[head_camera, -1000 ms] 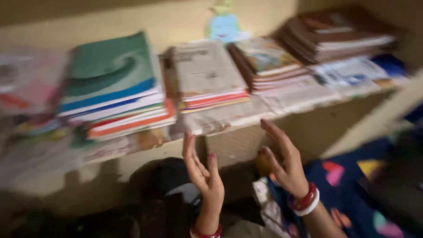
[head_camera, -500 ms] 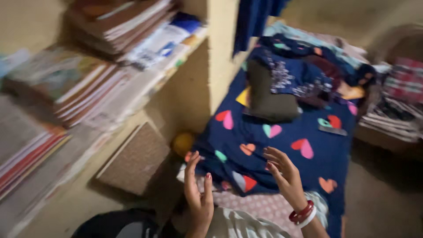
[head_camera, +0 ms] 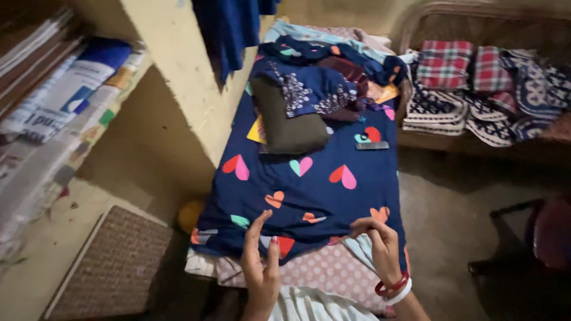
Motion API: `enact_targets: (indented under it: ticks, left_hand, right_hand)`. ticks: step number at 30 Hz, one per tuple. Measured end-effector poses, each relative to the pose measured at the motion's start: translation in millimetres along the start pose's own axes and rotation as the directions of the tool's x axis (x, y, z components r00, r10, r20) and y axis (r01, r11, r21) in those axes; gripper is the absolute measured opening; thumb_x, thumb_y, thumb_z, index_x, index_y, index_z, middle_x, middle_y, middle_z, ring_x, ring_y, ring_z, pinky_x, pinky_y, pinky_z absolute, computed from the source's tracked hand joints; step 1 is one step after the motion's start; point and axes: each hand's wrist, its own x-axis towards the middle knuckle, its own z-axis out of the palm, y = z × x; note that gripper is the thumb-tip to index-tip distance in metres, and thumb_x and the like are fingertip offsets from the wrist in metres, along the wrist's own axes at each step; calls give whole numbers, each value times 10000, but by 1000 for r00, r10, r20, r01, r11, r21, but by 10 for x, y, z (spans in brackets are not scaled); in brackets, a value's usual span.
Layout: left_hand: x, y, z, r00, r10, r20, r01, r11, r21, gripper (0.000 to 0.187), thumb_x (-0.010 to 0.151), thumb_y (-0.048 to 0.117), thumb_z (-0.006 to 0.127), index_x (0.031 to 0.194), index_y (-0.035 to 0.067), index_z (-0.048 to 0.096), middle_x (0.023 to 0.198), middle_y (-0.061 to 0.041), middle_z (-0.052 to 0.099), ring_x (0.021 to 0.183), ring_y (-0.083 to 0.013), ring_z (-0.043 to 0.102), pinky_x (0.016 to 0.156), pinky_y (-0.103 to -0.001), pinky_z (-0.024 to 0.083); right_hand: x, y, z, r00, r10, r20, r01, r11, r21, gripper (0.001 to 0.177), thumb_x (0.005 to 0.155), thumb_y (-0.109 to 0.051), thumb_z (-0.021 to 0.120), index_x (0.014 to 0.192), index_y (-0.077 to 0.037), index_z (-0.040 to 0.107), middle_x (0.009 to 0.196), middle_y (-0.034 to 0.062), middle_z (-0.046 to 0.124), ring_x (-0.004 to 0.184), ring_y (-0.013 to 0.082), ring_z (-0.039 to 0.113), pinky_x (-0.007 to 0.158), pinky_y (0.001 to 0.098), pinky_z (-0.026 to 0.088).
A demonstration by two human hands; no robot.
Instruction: The person organizes items on a bed, then picks up a maroon bag and a purple backpack. They place books and a small container into the purple backpack, zip it, and move around the room while holding the bags.
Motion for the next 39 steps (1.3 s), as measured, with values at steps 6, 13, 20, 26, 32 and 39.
enact_targets:
  ticks: [6, 13, 20, 26, 32, 39]
  left_hand:
    - [-118, -99, 51, 987, -92, 133, 103, 991, -80, 467, 931, 35, 545, 1393, -30, 536, 1394, -164, 642, 1327, -239, 587, 1119, -348, 410]
    - [-314, -363, 65, 968, -163, 190, 198, 963, -184, 433, 955, 3, 524, 1385, -38, 540, 1361, -194, 665, 1295, -252, 619, 1134, -358, 401]
    - [-515, -417, 167, 934, -216, 283, 280, 937, -207, 441, 951, -5, 515, 1391, -34, 526, 1336, -198, 672, 1282, -246, 614, 1120, -357, 390]
    - [-595, -302, 505, 930, -192, 315, 265, 941, -209, 439, 947, 1, 504, 1385, -26, 536, 1291, -192, 694, 1242, -242, 646, 1107, -349, 418]
    - [-891, -163, 1268, 936, -161, 314, 241, 942, -236, 424, 955, 2, 502, 1376, -26, 544, 1230, -168, 715, 1201, -231, 660, 1089, -356, 438]
    - [-1483, 262, 2762, 917, -155, 368, 246, 946, -213, 376, 958, 4, 534, 1330, 3, 590, 1127, -124, 770, 1131, -198, 701, 1058, -335, 478]
  right_hand:
    - [-408, -287, -15, 990, 72, -123, -73, 997, -3, 306, 1035, -67, 410, 1151, 28, 677, 785, 91, 739, 780, 147, 705, 793, 268, 548]
    - [-904, -79, -113, 957, 155, -247, -168, 985, -34, 413, 1071, -263, 475, 1080, 73, 715, 757, 133, 734, 739, 173, 702, 736, 313, 568]
    - [-998, -268, -223, 949, 120, -291, -136, 990, -34, 678, 1099, -426, 350, 867, 70, 749, 749, 136, 778, 719, 188, 748, 741, 300, 575]
    - [-1045, -380, -567, 948, 103, -301, -122, 991, -46, 676, 1100, -426, 363, 871, 83, 744, 769, 141, 768, 736, 187, 741, 750, 311, 581]
    - [-1070, -342, -1435, 938, 48, -344, -104, 984, -145, 693, 1101, -447, 365, 870, 66, 769, 749, 137, 775, 732, 191, 742, 758, 314, 564]
    - [-1392, -142, -2955, 917, 87, -388, -153, 978, -143, 688, 1101, -466, 355, 897, 51, 761, 779, 143, 784, 752, 204, 753, 791, 314, 549]
